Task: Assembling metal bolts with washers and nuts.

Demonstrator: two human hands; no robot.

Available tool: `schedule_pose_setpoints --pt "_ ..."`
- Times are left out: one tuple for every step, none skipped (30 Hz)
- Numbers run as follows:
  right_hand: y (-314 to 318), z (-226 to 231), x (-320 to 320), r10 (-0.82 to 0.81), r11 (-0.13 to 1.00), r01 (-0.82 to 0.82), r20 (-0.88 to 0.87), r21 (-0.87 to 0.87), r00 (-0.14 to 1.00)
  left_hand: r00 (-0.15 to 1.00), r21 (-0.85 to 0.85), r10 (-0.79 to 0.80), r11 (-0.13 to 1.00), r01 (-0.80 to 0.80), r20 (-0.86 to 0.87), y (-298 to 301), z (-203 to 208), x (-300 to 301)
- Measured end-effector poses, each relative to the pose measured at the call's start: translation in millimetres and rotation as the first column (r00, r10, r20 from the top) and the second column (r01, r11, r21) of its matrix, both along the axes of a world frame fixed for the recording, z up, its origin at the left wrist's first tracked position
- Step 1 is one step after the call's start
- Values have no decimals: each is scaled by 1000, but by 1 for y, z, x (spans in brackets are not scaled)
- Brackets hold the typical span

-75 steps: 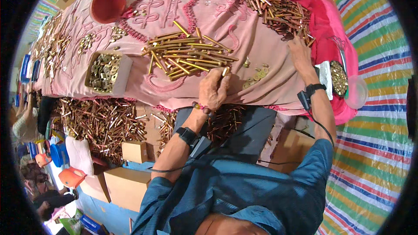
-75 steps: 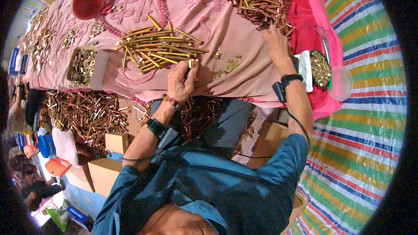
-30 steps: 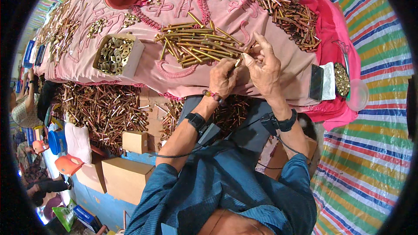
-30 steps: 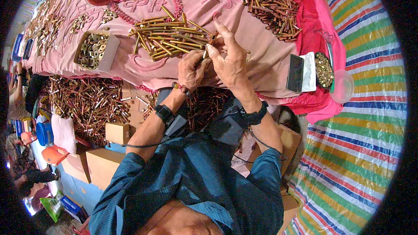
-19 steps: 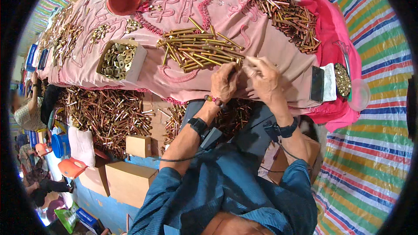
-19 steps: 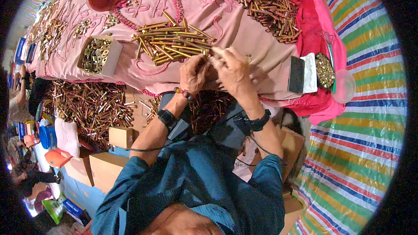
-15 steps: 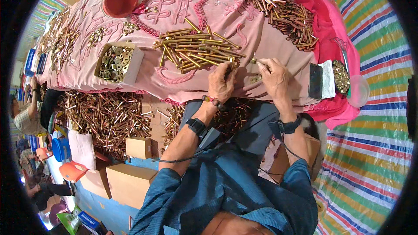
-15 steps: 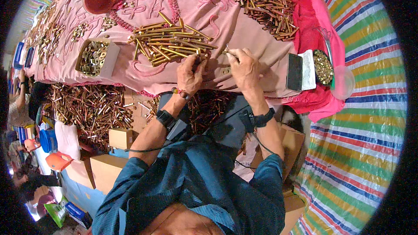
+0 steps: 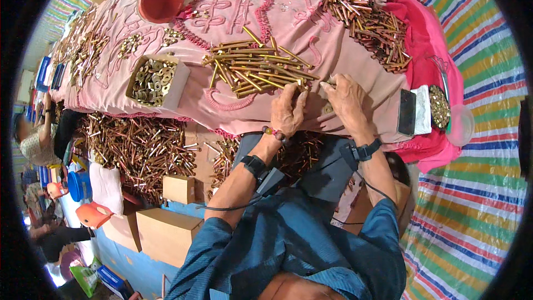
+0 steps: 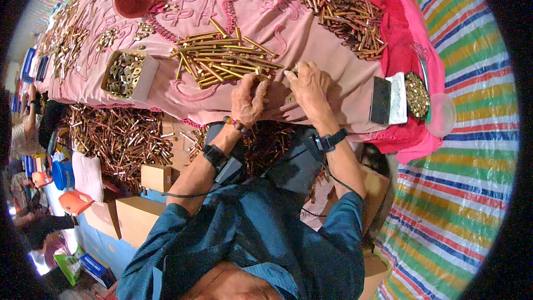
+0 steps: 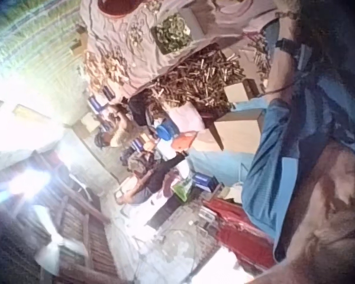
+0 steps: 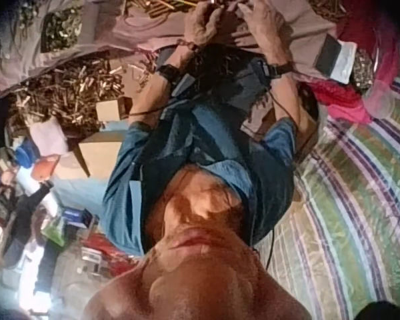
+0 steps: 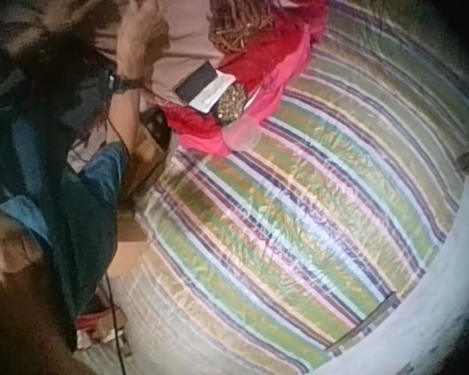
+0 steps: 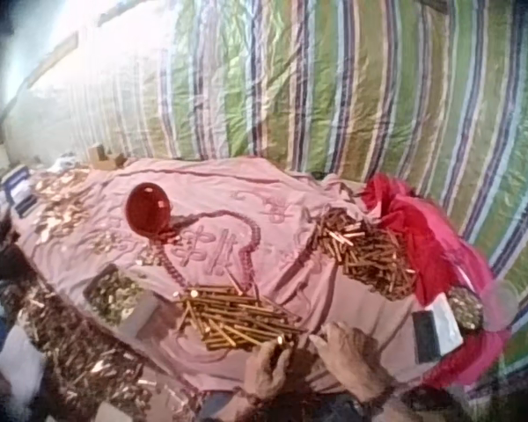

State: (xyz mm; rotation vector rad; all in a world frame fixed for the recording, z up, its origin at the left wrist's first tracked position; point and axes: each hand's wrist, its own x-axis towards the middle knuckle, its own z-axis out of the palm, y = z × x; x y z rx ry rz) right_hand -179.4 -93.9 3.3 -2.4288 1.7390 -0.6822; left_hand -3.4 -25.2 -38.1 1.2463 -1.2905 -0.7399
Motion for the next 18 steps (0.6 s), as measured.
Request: schedule_pose_setpoints --pt "0 -1 0 0 1000 0 -22 0 1000 1000 -23 5 1000 -5 29 -1 0 1" --pt "2 -1 -1 37 999 -37 5 -25 999 998 -25 22 999 -20 61 -2 -4 0" --pt "0 -1 0 54 998 -54 -6 -43 999 999 -31 17 999 -15 39 -4 -7 1" --pt "0 0 -1 64 996 -65 -24 -57 998 999 -30 6 1000 -4 43 -4 -6 2" --pt "1 1 -1 73 995 -75 -41 -70 997 999 -29 -6 1000 8 48 -4 -4 2" --pt "2 1 1 72 996 -74 -43 -43 996 999 -26 -4 1000 5 45 -3 -5 2" --pt "2 1 1 75 996 -75 -2 -40 997 999 -27 -4 1000 5 42 -3 -6 1" --pt "1 -1 1 76 996 -75 38 -38 996 999 -27 -4 1000 5 39 -3 -7 0" --pt "0 -3 1 76 997 -74 79 -35 994 999 -28 -5 1000 6 48 -4 -8 2" --pt "0 -6 -1 105 994 -99 131 -51 986 999 -27 -12 1000 13 53 -6 -6 2" --pt "-1 -9 -2 133 990 -123 182 -70 974 998 -25 -19 999 21 58 -6 -5 2" --pt "-2 -11 -4 161 986 -144 231 -90 959 1000 -49 0 999 0 11 -6 -3 -1" --pt "0 -7 -2 109 993 -117 320 5 941 1000 -53 3 999 -2 23 -5 -3 -1" --pt "2 -4 1 49 990 -97 401 101 915 999 -56 6 998 -4 35 -5 -4 1" --pt "4 1 4 -19 977 -84 472 197 881 999 -60 9 998 -7 46 -5 -4 1" --pt "9 8 6 -91 936 -130 580 328 810 999 -45 9 999 -7 43 -5 -1 2" --pt "11 10 7 -74 924 -191 645 332 760 999 -54 9 999 -6 49 -5 0 2" --pt "12 10 9 -60 909 -253 707 330 705 998 -63 10 998 -6 55 -4 1 1"
